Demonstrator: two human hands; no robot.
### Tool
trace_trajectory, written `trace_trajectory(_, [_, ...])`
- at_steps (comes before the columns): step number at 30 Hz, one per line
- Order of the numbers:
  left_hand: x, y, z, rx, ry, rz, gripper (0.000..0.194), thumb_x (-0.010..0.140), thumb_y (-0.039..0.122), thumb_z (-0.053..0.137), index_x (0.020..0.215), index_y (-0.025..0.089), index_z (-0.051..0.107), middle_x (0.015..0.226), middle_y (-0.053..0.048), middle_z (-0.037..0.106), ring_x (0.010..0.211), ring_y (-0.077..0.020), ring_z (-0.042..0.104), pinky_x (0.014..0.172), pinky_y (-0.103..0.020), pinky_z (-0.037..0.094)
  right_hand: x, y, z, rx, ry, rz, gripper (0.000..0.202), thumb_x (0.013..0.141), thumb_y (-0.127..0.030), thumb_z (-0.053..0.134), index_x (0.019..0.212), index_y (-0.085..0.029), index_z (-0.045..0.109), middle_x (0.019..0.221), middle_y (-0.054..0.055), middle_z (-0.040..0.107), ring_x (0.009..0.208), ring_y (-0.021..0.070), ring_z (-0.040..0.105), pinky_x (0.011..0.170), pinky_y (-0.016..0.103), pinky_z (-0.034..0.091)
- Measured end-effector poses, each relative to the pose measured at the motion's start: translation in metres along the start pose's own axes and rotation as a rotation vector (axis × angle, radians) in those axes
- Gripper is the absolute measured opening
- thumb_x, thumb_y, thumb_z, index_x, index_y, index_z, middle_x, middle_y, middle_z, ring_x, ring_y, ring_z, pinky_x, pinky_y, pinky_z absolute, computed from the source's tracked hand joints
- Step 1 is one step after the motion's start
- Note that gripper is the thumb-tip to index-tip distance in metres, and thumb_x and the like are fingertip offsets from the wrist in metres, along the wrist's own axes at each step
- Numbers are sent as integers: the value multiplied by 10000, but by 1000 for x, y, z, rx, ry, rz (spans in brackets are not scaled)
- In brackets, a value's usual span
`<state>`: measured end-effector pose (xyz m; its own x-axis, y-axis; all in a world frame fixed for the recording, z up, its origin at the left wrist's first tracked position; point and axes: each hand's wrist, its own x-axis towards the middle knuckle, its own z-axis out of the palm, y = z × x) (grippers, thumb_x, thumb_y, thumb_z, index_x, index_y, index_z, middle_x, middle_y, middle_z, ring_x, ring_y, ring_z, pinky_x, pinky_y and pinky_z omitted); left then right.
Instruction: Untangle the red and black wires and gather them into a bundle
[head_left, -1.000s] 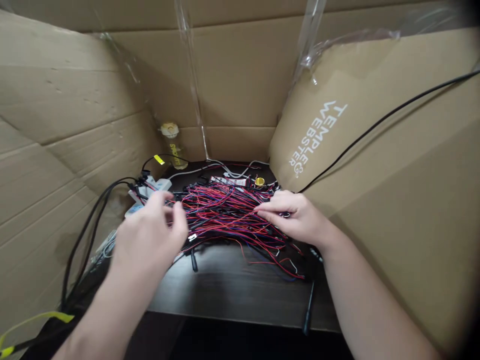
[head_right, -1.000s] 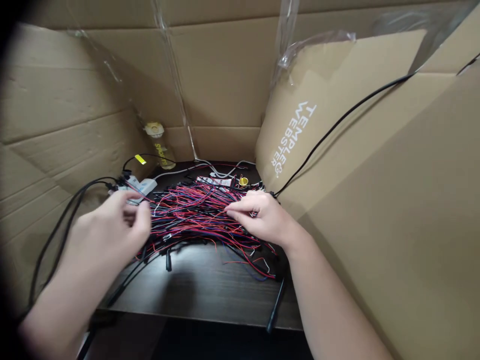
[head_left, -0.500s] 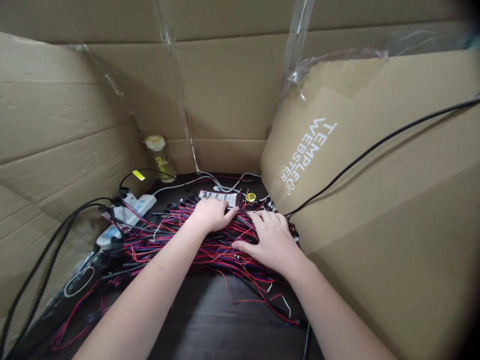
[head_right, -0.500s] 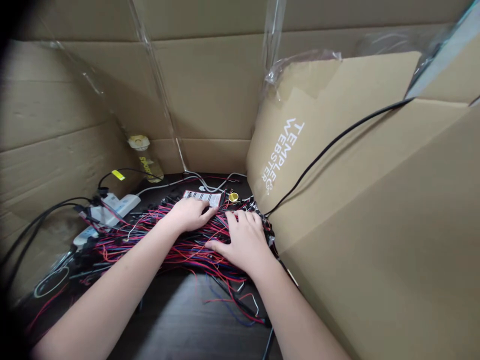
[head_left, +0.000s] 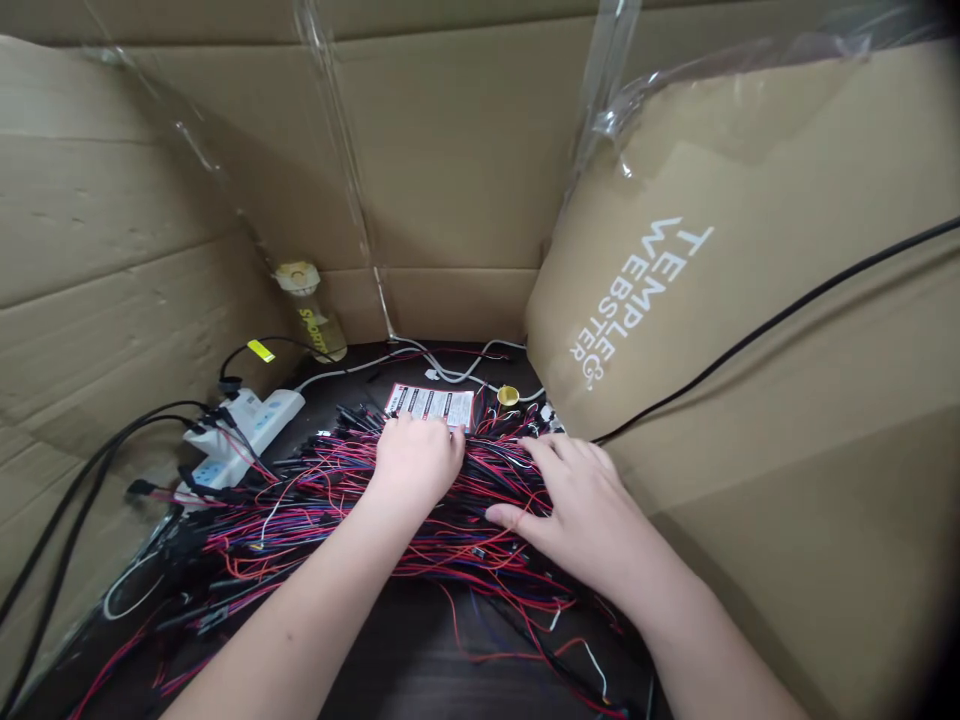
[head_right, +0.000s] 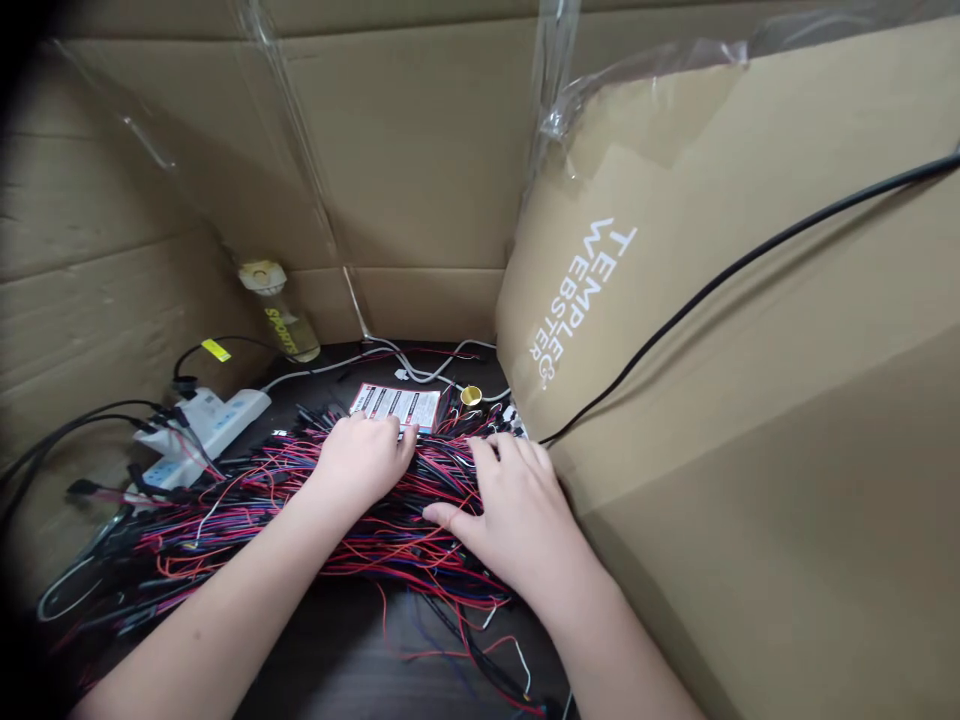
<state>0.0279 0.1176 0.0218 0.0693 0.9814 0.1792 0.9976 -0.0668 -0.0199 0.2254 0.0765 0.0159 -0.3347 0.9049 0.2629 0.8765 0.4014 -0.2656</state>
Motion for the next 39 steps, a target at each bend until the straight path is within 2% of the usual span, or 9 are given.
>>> trace_trajectory(4, [1, -3, 5, -22, 31, 38, 462, 1017, 328, 381, 999, 42, 744, 913, -241, 750, 1026, -448, 681, 880, -550, 538, 0, 16, -12, 16, -9, 35, 682, 822, -660, 734, 1296, -172, 684, 1273, 157, 664, 1208, 382, 614, 1067, 593, 473])
trace_trajectory(10, [2, -6, 5, -92, 45, 308, 318, 946, 106, 427, 1085, 59, 709, 966, -190, 743, 1127, -324, 633, 1030, -418, 517, 2, 29, -26, 218, -33, 111, 141, 907, -269, 712, 1009, -222, 797, 1013, 51, 761, 965, 240, 706, 906, 403, 538])
trace_trajectory(12, [0, -7, 6, -142, 74, 386, 323, 993, 161, 424, 1140, 102, 705, 1120, -167, 728, 1216, -286, 594, 1105, -390, 483, 2, 27, -31, 309, 43, 83, 120, 918, -246, 688, 926, -239, 807, 939, 23, 764, 892, 203, 707, 858, 360, 532])
trace_trajectory(16, [-4, -8, 9, -332, 166, 543, 358, 1049, 300, 424, 1270, 171, 674, 1497, -150, 521, 1394, -293, 474, 1199, -473, 421, -2, 19, -36, 450, 154, 45, 168, 944, -306, 654, 876, -249, 797, 938, 5, 769, 866, 166, 706, 806, 305, 526])
trace_trajectory(20, [-4, -8, 15, -396, 106, 588, 389, 1056, 296, 423, 1364, 145, 606, 1429, -123, 586, 1334, -281, 526, 1171, -482, 458, 2, 23, -25, 344, 76, 137, 222, 922, -343, 663, 1069, -217, 772, 909, 35, 769, 777, 183, 696, 710, 318, 527])
trace_trajectory(24, [-2, -8, 16, -377, 87, 605, 354, 1051, 258, 422, 1291, 136, 652, 1391, -133, 609, 1287, -283, 554, 1133, -479, 482, 11, 29, -12, 202, 59, 97, 239, 915, -344, 678, 1072, -220, 811, 993, 74, 780, 888, 235, 706, 815, 379, 536])
trace_trajectory(28, [-2, -7, 13, -419, 158, 636, 312, 1055, 267, 440, 1246, 136, 649, 1324, -130, 636, 1244, -251, 575, 1106, -437, 491, 10, 24, -13, 229, 193, 30, 204, 955, -318, 626, 977, -207, 796, 956, 69, 761, 920, 242, 676, 821, 385, 521])
trace_trajectory(33, [0, -7, 9, -403, 229, 645, 246, 1061, 264, 434, 1138, 143, 634, 1258, -129, 658, 1188, -252, 600, 1049, -422, 501, 4, 4, -18, 217, 452, -253, 163, 1021, -236, 535, 1020, -160, 679, 969, 96, 702, 940, 234, 607, 844, 379, 489])
trace_trajectory(39, [0, -16, -1, -413, 18, 549, 277, 1076, 332, 377, 1144, 169, 591, 1027, -103, 723, 937, -253, 695, 797, -370, 533, 13, -6, -24, 54, 607, -414, 159, 1028, -181, 510, 1015, -126, 659, 947, 122, 688, 917, 245, 587, 856, 396, 475])
